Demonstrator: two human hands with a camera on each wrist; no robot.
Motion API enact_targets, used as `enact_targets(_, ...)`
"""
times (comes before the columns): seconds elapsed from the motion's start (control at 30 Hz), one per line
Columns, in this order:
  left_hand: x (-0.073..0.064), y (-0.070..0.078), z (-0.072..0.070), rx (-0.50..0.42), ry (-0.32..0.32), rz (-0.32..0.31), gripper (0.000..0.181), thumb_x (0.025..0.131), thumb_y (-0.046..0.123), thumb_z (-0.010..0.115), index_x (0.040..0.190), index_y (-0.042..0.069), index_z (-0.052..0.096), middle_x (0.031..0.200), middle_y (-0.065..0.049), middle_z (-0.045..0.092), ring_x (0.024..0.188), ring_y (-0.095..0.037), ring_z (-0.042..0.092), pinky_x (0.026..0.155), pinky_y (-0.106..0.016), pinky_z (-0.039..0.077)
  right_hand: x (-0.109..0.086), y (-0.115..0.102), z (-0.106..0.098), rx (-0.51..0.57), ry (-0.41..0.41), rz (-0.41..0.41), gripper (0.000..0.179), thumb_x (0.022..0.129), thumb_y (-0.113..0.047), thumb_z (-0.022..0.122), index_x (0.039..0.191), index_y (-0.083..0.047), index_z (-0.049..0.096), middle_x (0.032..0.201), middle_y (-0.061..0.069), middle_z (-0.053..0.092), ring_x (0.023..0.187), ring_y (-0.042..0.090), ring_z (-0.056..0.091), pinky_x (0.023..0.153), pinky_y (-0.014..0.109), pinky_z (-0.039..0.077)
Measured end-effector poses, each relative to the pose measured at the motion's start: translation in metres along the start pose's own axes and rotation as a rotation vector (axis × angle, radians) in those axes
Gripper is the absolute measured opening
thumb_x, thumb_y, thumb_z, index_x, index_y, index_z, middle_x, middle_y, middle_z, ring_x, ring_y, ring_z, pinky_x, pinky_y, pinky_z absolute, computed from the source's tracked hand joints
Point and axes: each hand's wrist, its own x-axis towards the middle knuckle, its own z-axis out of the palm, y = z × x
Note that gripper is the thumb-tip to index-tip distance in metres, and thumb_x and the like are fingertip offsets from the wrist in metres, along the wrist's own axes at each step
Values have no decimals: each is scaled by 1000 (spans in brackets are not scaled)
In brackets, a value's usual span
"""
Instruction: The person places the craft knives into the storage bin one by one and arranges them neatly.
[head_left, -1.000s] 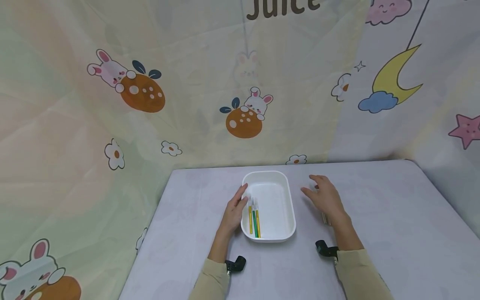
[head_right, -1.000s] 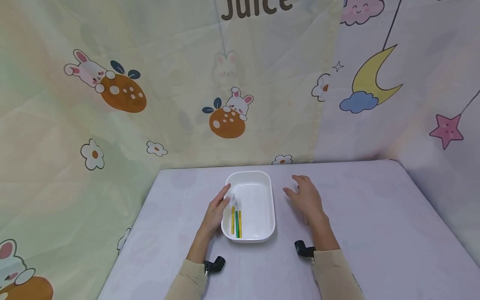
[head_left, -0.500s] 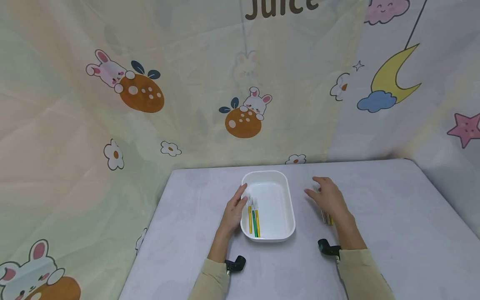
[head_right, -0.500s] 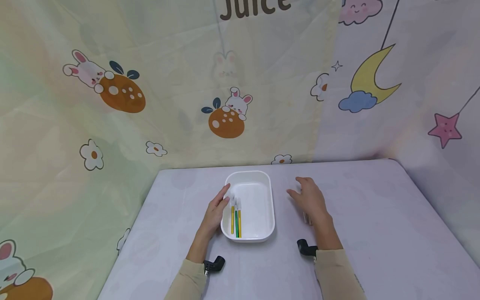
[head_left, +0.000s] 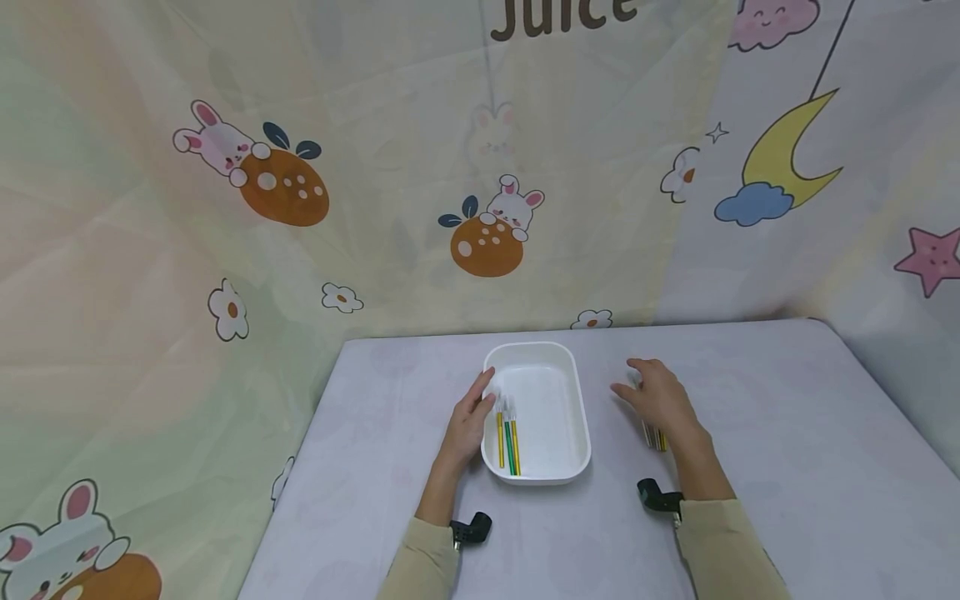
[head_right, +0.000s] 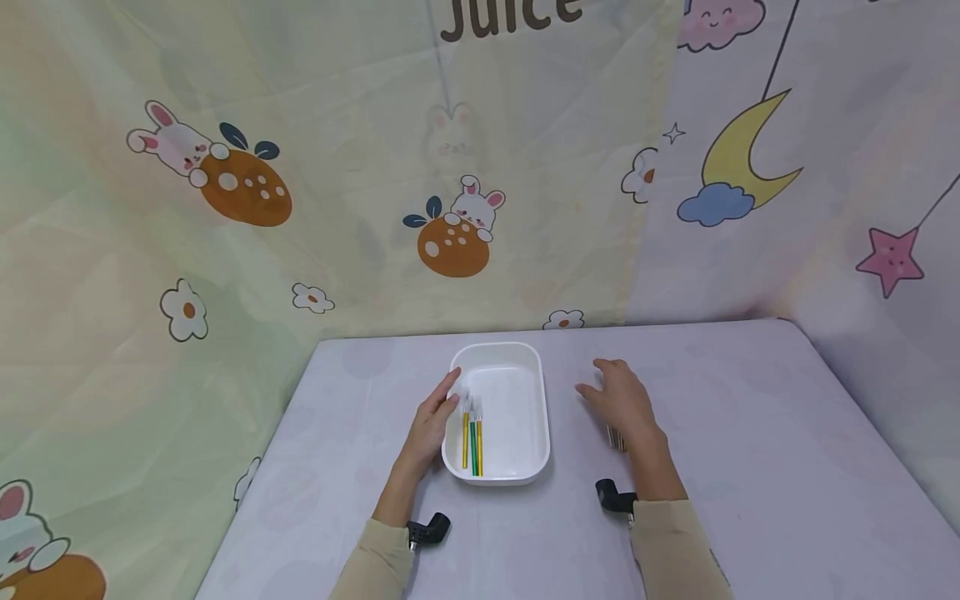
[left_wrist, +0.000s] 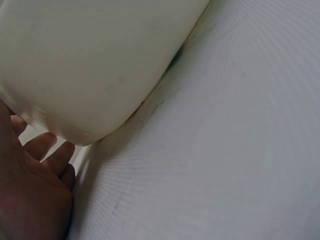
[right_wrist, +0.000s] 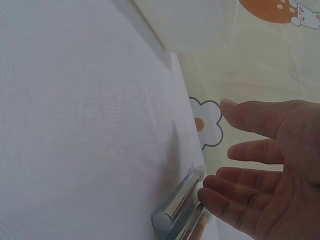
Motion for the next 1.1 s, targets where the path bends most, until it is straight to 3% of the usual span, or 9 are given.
enact_targets(0.73, -1, -1, -1, -18, -7, 0, 50, 110, 29, 49, 160, 23, 44, 171, 8, 30, 161, -16, 21, 132, -46, 17, 1, -6, 3, 5, -74, 31, 68, 99, -32, 70, 150, 6, 46, 147, 33, 52, 127, 50, 58, 102, 63, 53)
enact_targets(0.97, -1, 0, 0, -14, -5, -3, 48, 110, 31, 49, 158, 31, 46, 170, 11, 30, 160, -13, 22, 132, -46, 17, 1, -8, 9, -6, -52, 14, 63, 99, -27, 71, 148, 6, 49, 141, 34, 56, 122, 48, 62, 98, 62, 56)
enact_targets(1.1, -1, 0, 1, -24, -5, 2, 47, 110, 30, 49, 157, 33, 47, 170, 12, 31, 160, -13, 22, 132, -46, 17, 1, -8, 13, -27, -58, -10, 59, 99, -23, 70, 147, 6, 52, 140, 34, 57, 124, 49, 60, 102, 63, 53)
